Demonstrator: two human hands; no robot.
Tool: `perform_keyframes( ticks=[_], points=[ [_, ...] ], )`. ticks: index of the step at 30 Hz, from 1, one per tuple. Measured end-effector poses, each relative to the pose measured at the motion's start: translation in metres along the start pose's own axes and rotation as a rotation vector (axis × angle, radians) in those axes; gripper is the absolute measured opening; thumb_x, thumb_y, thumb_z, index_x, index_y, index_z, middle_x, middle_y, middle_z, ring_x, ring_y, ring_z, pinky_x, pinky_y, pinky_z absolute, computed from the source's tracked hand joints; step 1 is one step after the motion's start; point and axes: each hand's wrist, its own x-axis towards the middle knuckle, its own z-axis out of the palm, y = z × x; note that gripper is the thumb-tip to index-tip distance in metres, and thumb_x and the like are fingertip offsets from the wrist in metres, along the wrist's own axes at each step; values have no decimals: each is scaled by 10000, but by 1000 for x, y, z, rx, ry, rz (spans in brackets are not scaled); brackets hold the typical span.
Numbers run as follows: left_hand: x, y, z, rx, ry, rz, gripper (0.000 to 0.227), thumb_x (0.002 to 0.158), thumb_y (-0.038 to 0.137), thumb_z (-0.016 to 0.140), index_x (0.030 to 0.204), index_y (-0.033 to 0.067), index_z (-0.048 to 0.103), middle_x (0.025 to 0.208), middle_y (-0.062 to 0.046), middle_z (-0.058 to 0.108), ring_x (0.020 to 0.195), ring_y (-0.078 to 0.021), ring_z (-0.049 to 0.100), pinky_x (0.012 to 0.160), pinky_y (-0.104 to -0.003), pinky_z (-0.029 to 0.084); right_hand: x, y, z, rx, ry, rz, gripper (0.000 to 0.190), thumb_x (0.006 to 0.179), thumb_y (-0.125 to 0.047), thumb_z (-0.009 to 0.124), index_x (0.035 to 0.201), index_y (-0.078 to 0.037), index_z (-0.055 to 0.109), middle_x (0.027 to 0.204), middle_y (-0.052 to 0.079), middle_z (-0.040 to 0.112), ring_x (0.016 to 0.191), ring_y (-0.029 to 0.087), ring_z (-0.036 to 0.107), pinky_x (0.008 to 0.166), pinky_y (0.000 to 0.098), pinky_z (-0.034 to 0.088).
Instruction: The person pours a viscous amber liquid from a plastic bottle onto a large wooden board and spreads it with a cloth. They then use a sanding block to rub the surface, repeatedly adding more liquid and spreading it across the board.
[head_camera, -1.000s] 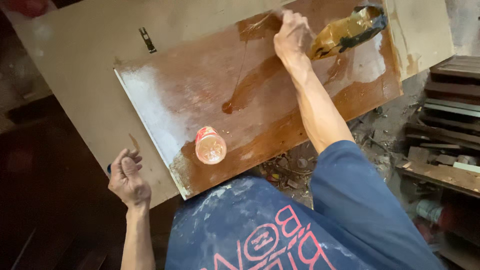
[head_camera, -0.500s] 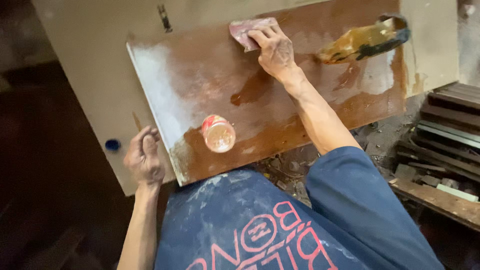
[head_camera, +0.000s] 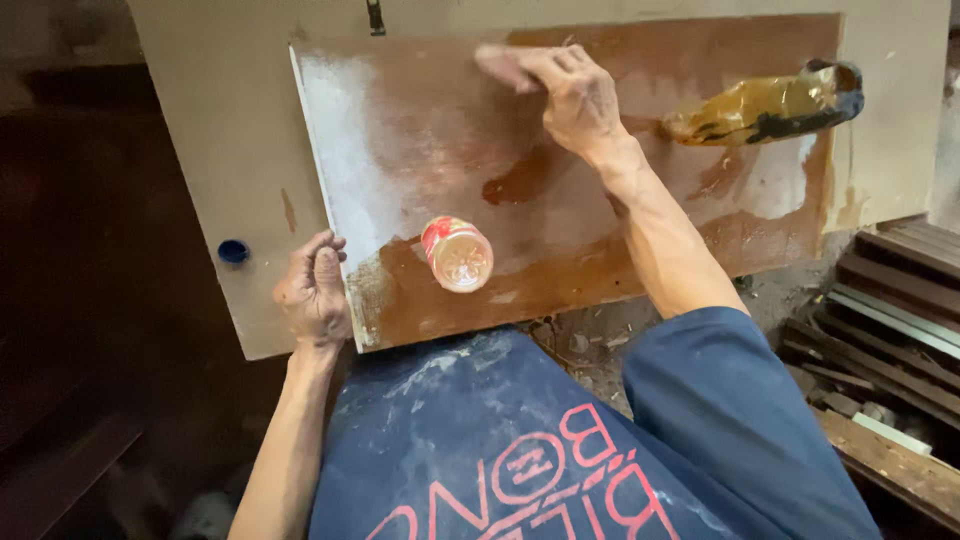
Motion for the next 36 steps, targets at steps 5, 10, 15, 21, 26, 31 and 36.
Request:
perform_keyframes(
  ticks=[5,10,15,21,26,31,36],
  points=[
    [3,6,8,6,-8,1,370,1112,289,586,1281,-31,660,1081,-137,755,969,-190,719,896,-322,583,8,-26,5,12,67,-144,415,810,106,617,1182,-59,697,1216,120,736,1137,313,687,982,428,583],
    [9,3,10,10,-7,-6,367,1119,290,571,1281,-27,659,1090,-137,756,974,-186,724,898,-317,586,-11,-15,-3,33,-3,73,295,894,-59,620,1180,-57,694,1111,156,744,1004,336,707,854,449,579],
    [10,2,4,-10,-36,-29,360,1119,283,569,1299,-18,649,1111,-140,743,995,-188,710,894,-319,586,-24,76,-32,-250,29,793,357,882,-49,476,1158,-9,700,977,261,732,829,405,709,700,505,579],
    [7,-10,4,-41,-48,-56,354,1126,282,569,1292,-20,647,1114,-144,737,999,-184,707,886,-317,585,-28,42,16,-189,-230,725,404,918,63,443,1259,18,655,902,239,691,707,331,665,564,499,581],
    [10,-14,5,-56,-29,-39,361,1111,281,583,1285,-28,650,1089,-133,745,971,-183,706,881,-317,584,0,-26,10,-105,-129,334,396,749,24,578,1105,-68,723,998,180,722,947,401,622,822,495,536],
    [4,-14,-1,-110,58,-24,361,1113,281,596,1279,-35,656,1079,-140,741,973,-181,698,897,-325,580,27,-49,24,-22,32,-2,454,830,91,599,1262,-26,679,1285,161,699,1160,376,620,983,443,550],
    [-2,-15,-17,-2,124,-40,348,1100,277,596,1256,-26,671,1060,-116,758,970,-162,721,873,-300,589,24,-55,40,-5,-75,-123,522,714,102,629,1219,-18,692,1248,167,703,1177,390,608,999,477,538]
  ],
)
